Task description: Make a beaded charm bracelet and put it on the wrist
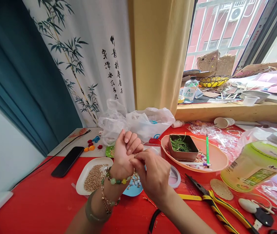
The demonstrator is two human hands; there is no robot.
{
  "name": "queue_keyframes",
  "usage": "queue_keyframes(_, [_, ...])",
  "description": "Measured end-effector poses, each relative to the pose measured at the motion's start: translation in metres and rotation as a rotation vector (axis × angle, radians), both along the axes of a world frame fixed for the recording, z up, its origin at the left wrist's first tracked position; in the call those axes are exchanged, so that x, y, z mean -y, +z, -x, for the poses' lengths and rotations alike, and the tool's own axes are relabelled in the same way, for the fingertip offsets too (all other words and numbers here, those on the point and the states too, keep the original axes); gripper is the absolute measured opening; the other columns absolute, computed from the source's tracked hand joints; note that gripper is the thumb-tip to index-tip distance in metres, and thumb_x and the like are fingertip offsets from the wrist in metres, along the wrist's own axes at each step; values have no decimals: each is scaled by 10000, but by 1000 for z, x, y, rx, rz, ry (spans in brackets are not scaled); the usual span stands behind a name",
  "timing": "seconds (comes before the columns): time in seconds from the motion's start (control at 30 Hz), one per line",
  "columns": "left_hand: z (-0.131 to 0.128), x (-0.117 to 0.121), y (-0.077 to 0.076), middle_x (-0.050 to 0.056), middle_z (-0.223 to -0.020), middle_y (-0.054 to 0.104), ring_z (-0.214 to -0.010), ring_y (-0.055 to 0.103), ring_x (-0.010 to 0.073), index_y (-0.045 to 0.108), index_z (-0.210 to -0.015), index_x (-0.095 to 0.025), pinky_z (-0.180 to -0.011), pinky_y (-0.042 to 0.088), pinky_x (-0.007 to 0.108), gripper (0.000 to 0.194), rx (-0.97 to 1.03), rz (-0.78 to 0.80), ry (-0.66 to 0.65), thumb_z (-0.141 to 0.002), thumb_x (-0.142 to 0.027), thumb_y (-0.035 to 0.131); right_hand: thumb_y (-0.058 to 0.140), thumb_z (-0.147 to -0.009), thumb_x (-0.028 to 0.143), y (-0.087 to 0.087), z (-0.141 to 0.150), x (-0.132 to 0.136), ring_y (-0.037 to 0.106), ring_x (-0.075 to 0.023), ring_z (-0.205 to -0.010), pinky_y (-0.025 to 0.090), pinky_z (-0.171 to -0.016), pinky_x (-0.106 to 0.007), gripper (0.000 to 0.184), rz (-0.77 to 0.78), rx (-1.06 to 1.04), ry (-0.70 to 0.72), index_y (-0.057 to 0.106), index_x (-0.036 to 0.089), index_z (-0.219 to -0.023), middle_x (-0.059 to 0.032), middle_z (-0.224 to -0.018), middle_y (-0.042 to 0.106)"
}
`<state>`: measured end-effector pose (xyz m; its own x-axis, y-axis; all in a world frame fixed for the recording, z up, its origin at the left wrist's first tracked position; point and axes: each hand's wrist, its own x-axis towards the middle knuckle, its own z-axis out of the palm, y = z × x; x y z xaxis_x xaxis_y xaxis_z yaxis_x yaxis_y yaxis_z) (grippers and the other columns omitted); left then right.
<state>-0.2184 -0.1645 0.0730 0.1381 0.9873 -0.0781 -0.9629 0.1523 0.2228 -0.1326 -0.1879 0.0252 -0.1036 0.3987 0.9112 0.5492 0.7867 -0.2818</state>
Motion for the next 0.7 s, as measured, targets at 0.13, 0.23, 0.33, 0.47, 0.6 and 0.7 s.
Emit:
queue_keyframes(0.13, [4,-1,1,-66,-315,214,-242,174,20,288,-428,-147,-311,121,161,500,18,-23,32,-896,-323,290,458,-829,115,2,4,5,486,-92,-514,395,-489,-196,149,80,-35,62,466,194,-703,22,-591,511])
queue_keyframes(0.23, [6,-1,2,-67,-321,205,-248,169,21,287,-431,-148,-311,121,160,498,24,-32,49,-899,-318,276,487,-815,108,3,6,7,516,-103,-549,419,-514,-205,90,87,-23,117,512,188,-780,6,-644,558])
queue_keyframes(0.33, [12,-3,4,-69,-333,194,-259,157,24,288,-437,-149,-313,125,158,488,-4,-43,89,-901,-301,267,499,-813,105,5,6,7,574,-114,-630,455,-572,-205,120,110,19,177,549,178,-895,-22,-740,627])
queue_keyframes(0.47, [24,-5,10,-70,-355,188,-279,147,30,307,-436,-149,-329,150,163,484,-178,-130,139,-901,-281,274,523,-806,138,11,-1,4,603,-115,-641,471,-589,-207,123,402,63,303,596,181,-896,-11,-740,664])
queue_keyframes(0.6, [29,-7,12,-65,-368,235,-295,201,30,376,-428,-144,-355,194,169,491,-471,-265,126,-893,-288,312,575,-767,195,9,-8,-4,585,-126,-642,453,-593,-236,78,696,109,343,639,187,-810,-3,-735,672])
queue_keyframes(0.7, [24,-11,10,-61,-359,254,-300,233,28,418,-423,-138,-359,180,172,498,-635,-335,78,-887,-295,327,592,-731,183,1,-7,-10,564,-132,-636,435,-592,-252,67,929,136,425,652,178,-760,-6,-713,662])
